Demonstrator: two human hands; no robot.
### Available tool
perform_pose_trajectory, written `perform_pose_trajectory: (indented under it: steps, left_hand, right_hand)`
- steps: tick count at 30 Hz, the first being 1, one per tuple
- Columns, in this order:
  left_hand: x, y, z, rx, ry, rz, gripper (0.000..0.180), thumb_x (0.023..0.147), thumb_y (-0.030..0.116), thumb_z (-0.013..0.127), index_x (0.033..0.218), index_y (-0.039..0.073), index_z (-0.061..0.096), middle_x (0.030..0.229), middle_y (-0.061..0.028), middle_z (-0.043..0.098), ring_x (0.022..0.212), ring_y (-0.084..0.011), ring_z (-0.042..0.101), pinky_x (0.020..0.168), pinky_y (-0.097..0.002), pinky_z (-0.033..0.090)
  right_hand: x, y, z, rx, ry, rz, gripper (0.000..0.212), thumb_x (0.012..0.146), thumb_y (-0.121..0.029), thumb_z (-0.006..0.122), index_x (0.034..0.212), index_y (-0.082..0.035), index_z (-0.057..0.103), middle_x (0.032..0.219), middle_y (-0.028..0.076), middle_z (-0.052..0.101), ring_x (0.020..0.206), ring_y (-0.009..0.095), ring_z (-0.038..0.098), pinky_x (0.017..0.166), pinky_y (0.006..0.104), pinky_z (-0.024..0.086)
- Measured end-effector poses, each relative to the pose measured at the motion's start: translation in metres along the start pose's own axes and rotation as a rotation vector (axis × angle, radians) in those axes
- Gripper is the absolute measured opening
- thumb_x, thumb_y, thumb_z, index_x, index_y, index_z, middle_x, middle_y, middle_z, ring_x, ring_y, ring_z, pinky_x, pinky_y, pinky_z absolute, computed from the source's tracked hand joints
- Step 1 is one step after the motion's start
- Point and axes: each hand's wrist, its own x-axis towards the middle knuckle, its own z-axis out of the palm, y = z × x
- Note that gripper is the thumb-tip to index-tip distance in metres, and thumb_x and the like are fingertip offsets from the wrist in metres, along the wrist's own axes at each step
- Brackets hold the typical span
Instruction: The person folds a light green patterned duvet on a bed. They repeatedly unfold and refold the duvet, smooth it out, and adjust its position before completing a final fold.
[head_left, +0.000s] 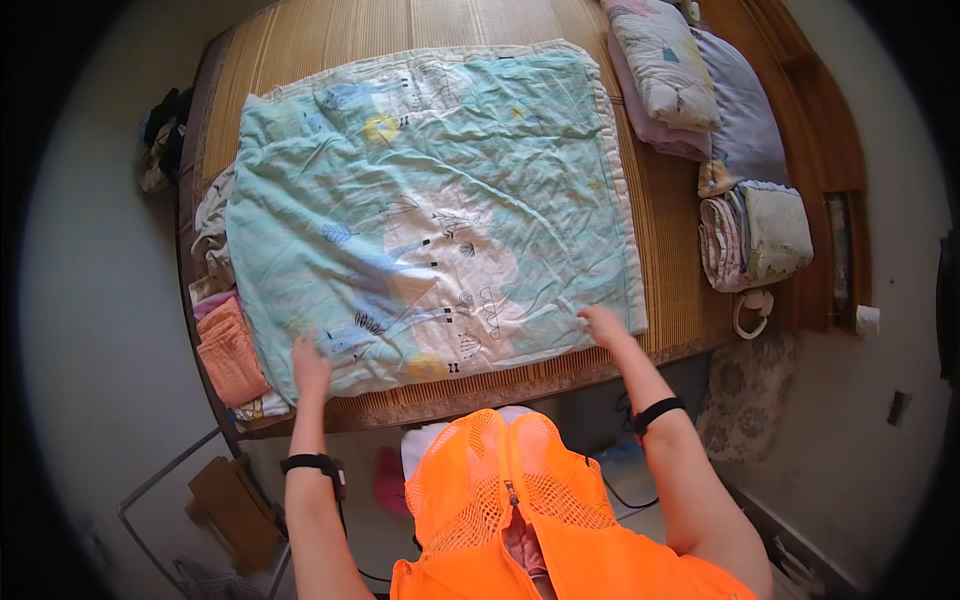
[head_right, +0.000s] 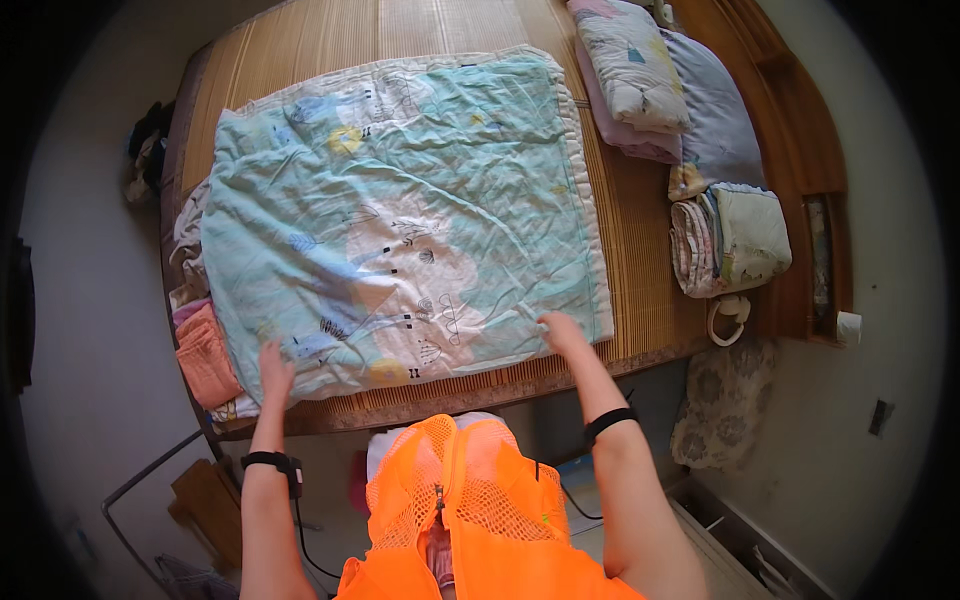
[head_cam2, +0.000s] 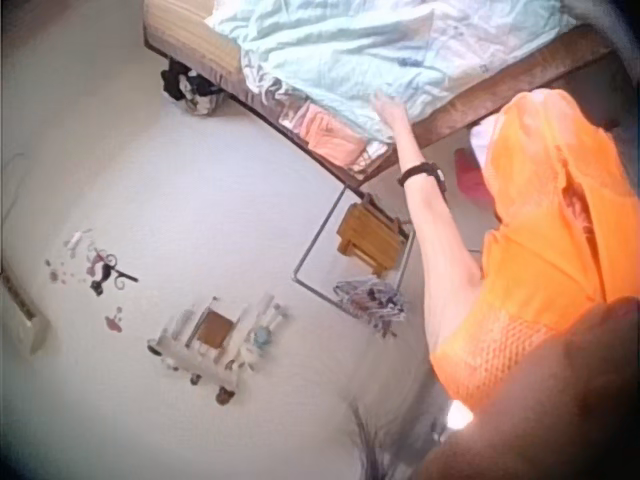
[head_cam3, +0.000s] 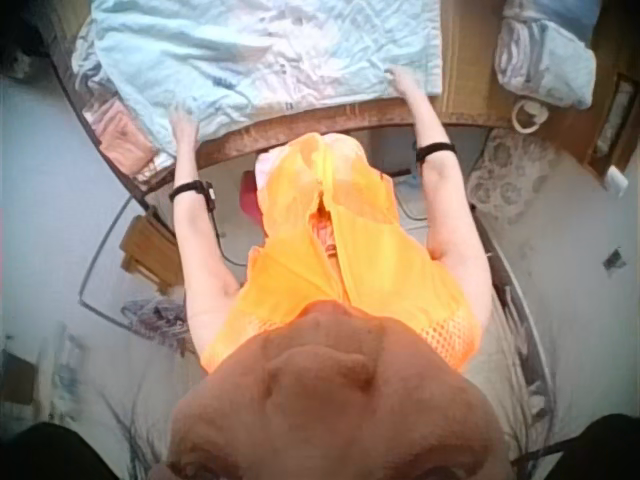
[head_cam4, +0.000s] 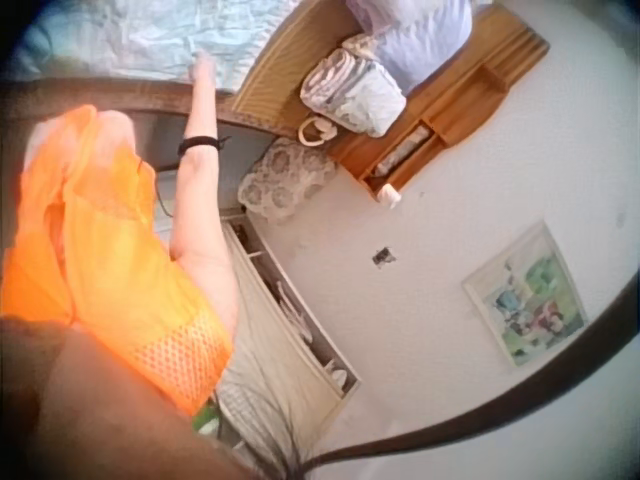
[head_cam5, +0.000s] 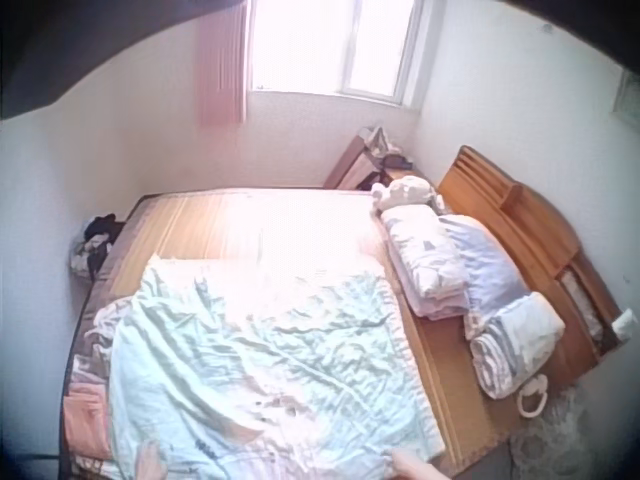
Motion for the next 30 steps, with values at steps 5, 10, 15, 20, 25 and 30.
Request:
perform_pose_trajectory:
  steps: [5, 10, 15, 20, 25, 30]
  left_hand:
    - [-0.059, 0.103, 0.074, -0.098, -0.145, 0.534, 0.056, 0.073, -0.005, 0.056, 0.126, 0.011, 0.058, 0.14, -0.0193, 0.044, 0.127, -0.0355, 0.044, 0.106, -0.045, 0.036]
    - [-0.087, 0.085, 0.085, -0.142, -0.284, 0.231, 0.054, 0.074, 0.004, 0.063, 0.127, 0.007, 0.055, 0.143, -0.0191, 0.04, 0.13, -0.0371, 0.039, 0.107, -0.0445, 0.035]
    - [-0.084, 0.001, 0.074, -0.329, 0.1, -0.112, 0.046, 0.079, 0.003, 0.057, 0.125, 0.001, 0.054, 0.139, -0.0242, 0.043, 0.13, -0.0404, 0.039, 0.11, -0.0446, 0.032]
    - [-0.067, -0.095, 0.054, -0.373, 0.529, -0.374, 0.051, 0.079, 0.0, 0.057, 0.129, -0.001, 0.047, 0.139, -0.0209, 0.042, 0.131, -0.0381, 0.038, 0.109, -0.0431, 0.031]
    - [-0.047, -0.141, 0.047, -0.724, 0.213, -0.81, 0.055, 0.081, 0.011, 0.064, 0.132, -0.001, 0.046, 0.138, -0.0175, 0.041, 0.127, -0.0329, 0.042, 0.105, -0.0405, 0.037]
    - [-0.044, -0.136, 0.061, -1.85, 0.419, -1.246, 0.049, 0.085, 0.017, 0.071, 0.125, -0.003, 0.051, 0.119, -0.0135, 0.059, 0.104, -0.0235, 0.06, 0.083, -0.0386, 0.054]
  right_hand:
    - [0.004, -0.116, 0.069, -0.003, 0.063, -0.363, 0.053, 0.075, -0.003, 0.065, 0.126, -0.012, 0.054, 0.131, 0.013, 0.053, 0.116, 0.034, 0.053, 0.094, 0.0425, 0.046]
    - [0.009, -0.118, 0.08, -0.204, -0.179, -0.248, 0.071, 0.065, -0.021, 0.08, 0.129, -0.011, 0.051, 0.141, 0.013, 0.046, 0.124, 0.034, 0.049, 0.1, 0.0407, 0.045]
    - [0.016, -0.084, 0.076, -0.225, -0.269, -0.153, 0.067, 0.068, -0.02, 0.079, 0.128, -0.004, 0.053, 0.14, 0.018, 0.046, 0.124, 0.038, 0.048, 0.102, 0.0407, 0.044]
    - [0.018, -0.113, 0.087, -0.193, -0.224, -0.149, 0.055, 0.074, -0.02, 0.074, 0.124, -0.004, 0.055, 0.122, 0.02, 0.058, 0.112, 0.035, 0.056, 0.094, 0.0406, 0.047]
    - [0.025, -0.194, 0.132, -0.113, -0.234, -0.199, 0.049, 0.076, -0.021, 0.072, 0.12, -0.007, 0.059, 0.114, 0.019, 0.061, 0.105, 0.034, 0.06, 0.089, 0.0397, 0.048]
    - [0.027, -0.289, 0.157, -0.088, -0.237, -0.329, 0.04, 0.078, -0.018, 0.071, 0.115, -0.007, 0.061, 0.113, 0.019, 0.061, 0.105, 0.035, 0.059, 0.088, 0.0408, 0.048]
